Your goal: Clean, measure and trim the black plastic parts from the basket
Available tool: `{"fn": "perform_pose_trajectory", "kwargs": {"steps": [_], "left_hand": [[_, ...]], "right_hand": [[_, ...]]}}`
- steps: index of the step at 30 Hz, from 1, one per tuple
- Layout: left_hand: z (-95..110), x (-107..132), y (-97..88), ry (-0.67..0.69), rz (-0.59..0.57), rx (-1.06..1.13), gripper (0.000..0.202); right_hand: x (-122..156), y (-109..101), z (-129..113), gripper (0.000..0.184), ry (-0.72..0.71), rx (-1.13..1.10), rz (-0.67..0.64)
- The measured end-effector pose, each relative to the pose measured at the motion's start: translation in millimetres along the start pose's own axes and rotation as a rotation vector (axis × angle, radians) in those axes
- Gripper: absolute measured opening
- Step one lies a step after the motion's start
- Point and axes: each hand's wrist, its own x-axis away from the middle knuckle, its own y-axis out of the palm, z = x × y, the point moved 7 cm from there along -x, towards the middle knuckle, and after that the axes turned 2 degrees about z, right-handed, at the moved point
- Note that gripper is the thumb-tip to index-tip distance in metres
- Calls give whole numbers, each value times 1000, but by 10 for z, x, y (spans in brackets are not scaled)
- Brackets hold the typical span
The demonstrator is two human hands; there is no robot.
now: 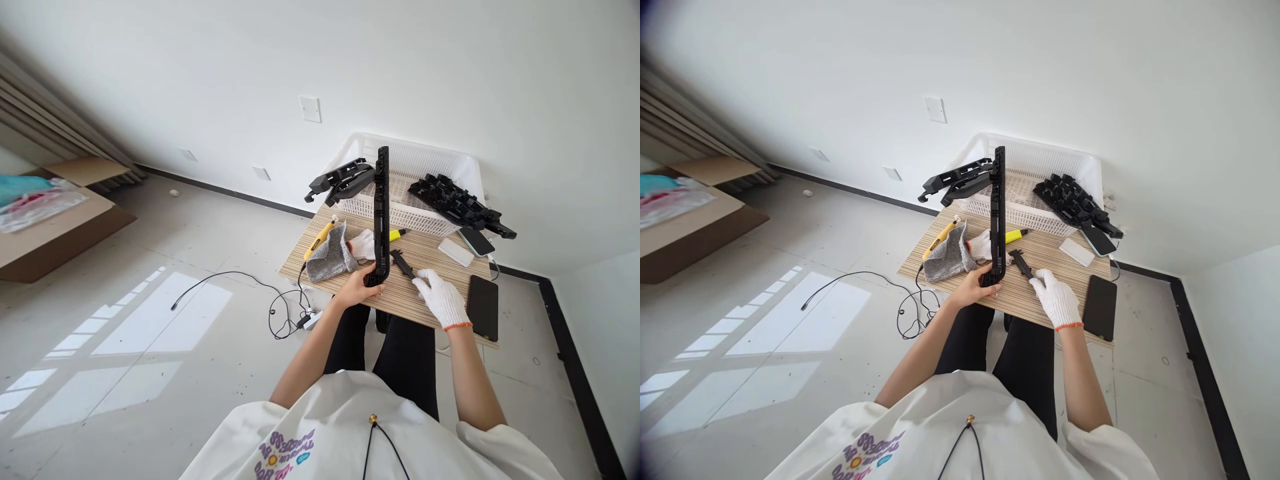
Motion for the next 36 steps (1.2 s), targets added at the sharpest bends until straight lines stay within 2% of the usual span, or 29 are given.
{"fn": "perform_pose_trajectory", "kwargs": {"steps": [3,5,9,15,18,26,36], "left_hand": [[-7,-2,2,-4,-1,-14,63],[-5,-3,1,-7,0,-12,63],[8,1,0,-9,-3,-13,64],[17,-2,1,-9,-2,-13,65],[5,-4,5,-9,-4,5,66],[-27,-10,-1,1,0,10,68],[11,-1,2,-12,7,-32,60]], "right_hand": [[-32,2,-18,70,-13,105,-24],[-48,29,-53,73,-50,168,-68],[-110,-30,-71,58,-78,259,-9],[-278,-242,-67,39,23,346,197],[-337,-317,-205,36,-2,306,285],[-321,-320,-607,35,-137,189,327],[-204,-185,-757,37,-214,4,348]]}}
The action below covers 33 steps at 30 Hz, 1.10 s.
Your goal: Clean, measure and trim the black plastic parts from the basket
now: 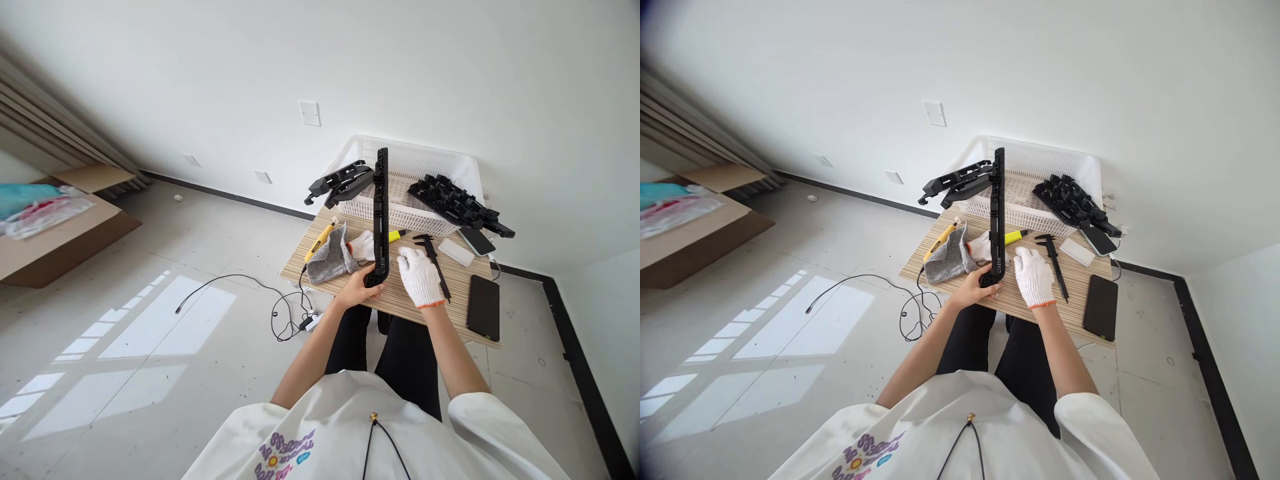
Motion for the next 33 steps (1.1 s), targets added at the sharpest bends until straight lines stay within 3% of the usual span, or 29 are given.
{"fn": "perform_pose_trajectory", "kwargs": {"steps": [5,8,12,18,26,33], "left_hand": [[-20,2,2,-3,4,6,60],[-67,-12,3,-5,15,46,63],[-111,-42,-27,47,50,64,68],[-121,-68,-107,150,144,-5,88],[-36,-49,-68,198,101,-49,74],[5,-33,-27,260,10,-13,81]], "right_hand": [[221,27,-86,45,-58,-256,200],[392,141,-136,46,-82,-358,251],[536,317,-183,52,-88,-419,214],[542,412,-184,70,-117,-442,166],[533,500,-202,85,-174,-409,139],[514,514,-233,85,-159,-392,113]]}}
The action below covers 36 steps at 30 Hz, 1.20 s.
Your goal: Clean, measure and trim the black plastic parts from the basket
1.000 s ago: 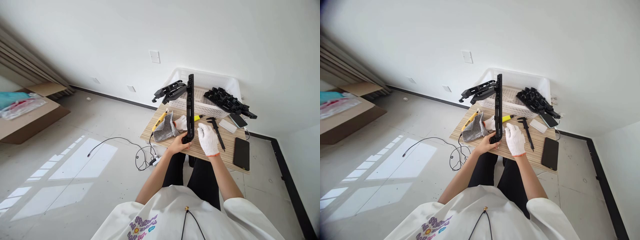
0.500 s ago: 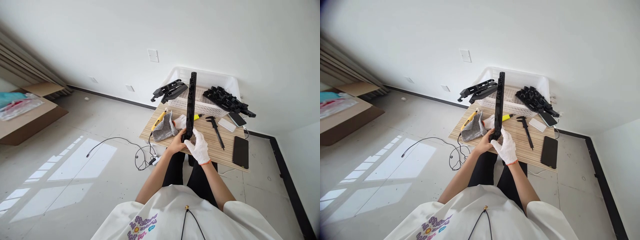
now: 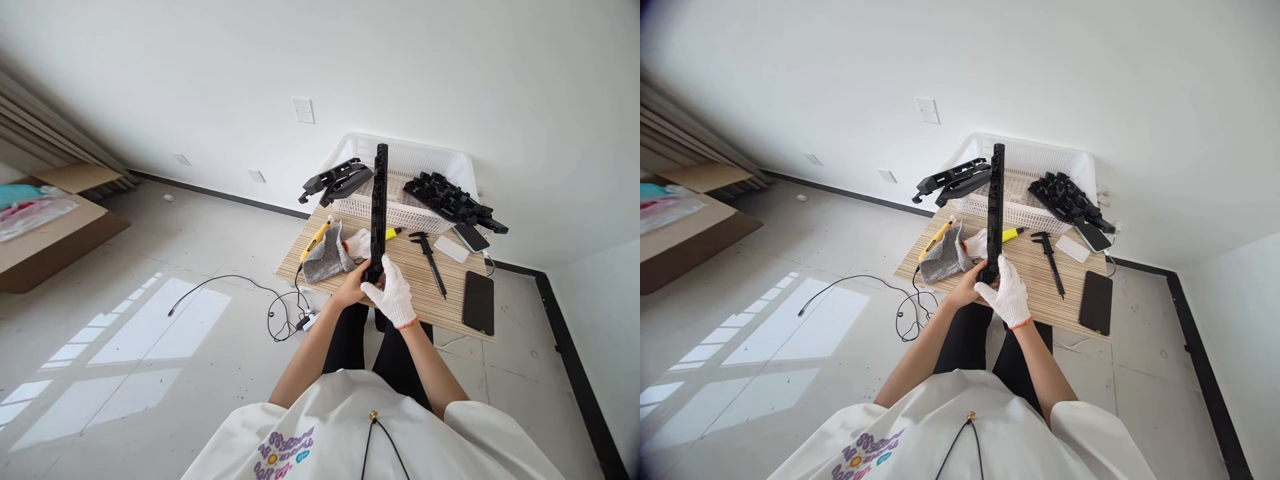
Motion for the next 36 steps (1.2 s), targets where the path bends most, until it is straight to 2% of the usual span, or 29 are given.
{"fn": "perform_pose_trajectory", "kwargs": {"steps": [4,9,13,16,20,25,28,31,34,36], "left_hand": [[-52,19,-35,42,30,-110,80],[-83,52,20,59,12,-190,80],[-115,81,62,-16,-17,-133,74],[-107,97,68,-83,-27,-60,66],[-29,108,63,-98,0,-18,57],[-40,113,35,-201,72,109,54],[-3,40,-57,-288,88,147,52],[232,-124,-276,-325,86,119,60],[704,-301,-670,-230,178,192,78],[1017,-337,-915,-198,170,226,93]], "right_hand": [[-34,48,8,87,82,-81,-25],[-98,29,64,63,223,-353,-32],[-121,41,199,57,344,-544,-60],[-126,112,286,59,396,-781,-92],[-109,199,346,64,496,-1052,-151],[-86,145,247,68,472,-1206,-190],[-46,130,224,71,446,-1274,-186],[2,141,281,66,428,-1291,-153],[27,83,353,45,338,-1138,-76],[33,8,327,29,200,-1001,-63]]}}
